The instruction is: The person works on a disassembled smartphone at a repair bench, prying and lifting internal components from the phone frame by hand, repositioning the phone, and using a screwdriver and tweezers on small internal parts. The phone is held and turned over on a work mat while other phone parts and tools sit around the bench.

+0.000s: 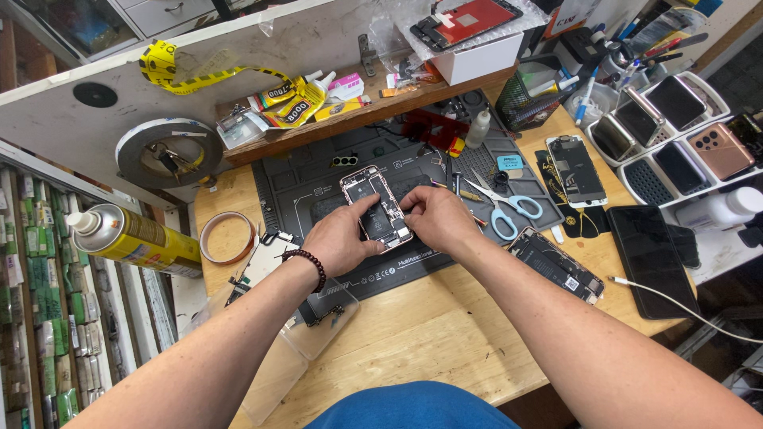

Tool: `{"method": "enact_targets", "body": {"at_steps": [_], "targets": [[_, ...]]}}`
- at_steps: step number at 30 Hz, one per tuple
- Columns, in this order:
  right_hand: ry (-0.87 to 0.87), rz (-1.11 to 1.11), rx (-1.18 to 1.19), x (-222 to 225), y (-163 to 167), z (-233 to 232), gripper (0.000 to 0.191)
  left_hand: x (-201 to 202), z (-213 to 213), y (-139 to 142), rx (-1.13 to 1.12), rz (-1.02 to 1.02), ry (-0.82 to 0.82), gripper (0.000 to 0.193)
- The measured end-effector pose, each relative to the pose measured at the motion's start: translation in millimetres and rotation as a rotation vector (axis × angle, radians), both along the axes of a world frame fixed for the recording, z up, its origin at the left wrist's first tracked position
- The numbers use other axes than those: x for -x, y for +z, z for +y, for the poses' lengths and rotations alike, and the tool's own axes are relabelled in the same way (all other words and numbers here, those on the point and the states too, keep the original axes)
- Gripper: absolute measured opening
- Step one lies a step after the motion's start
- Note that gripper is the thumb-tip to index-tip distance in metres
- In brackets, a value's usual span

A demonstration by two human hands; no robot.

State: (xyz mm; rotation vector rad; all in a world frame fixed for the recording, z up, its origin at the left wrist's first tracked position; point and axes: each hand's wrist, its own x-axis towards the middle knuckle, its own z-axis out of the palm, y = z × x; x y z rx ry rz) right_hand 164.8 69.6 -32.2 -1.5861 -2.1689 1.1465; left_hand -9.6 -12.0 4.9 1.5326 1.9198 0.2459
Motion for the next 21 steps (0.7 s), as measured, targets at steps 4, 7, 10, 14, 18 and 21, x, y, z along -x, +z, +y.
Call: {"method": "enact_targets", "body": {"at_steps": [4,7,10,14,18,21], "targets": [[-0.002,-0.013,0.012,0.8,1.2,-0.5,0.023,-0.4,0.0,0.3,-0.012,0.006,-0.004,0.090],[-0.008,-0.018,0.023,1.0,1.9,-0.8,0.023,-1.6,0.7,1.3,0.009,0.011,0.002,0.091],[-0.005,-0.003,0.009,0.2,1.6,-1.0,0.023,-1.3,0.4,2.4,0.010,0.008,0.004,0.090],[0.003,0.003,-0.004,-0.7,-0.2,-0.5,0.023,-1.3,-0.4,2.3,-0.002,0.011,-0.002,0.090],[0.007,0.010,-0.013,-0.5,-1.9,0.4,0.022,-0.8,-0.3,1.5,0.004,0.008,0.002,0.091],[0.000,0.000,-0.001,-0.8,-2.5,1.0,0.023,-1.0,0.0,1.1,-0.002,0.015,0.002,0.091]]}}
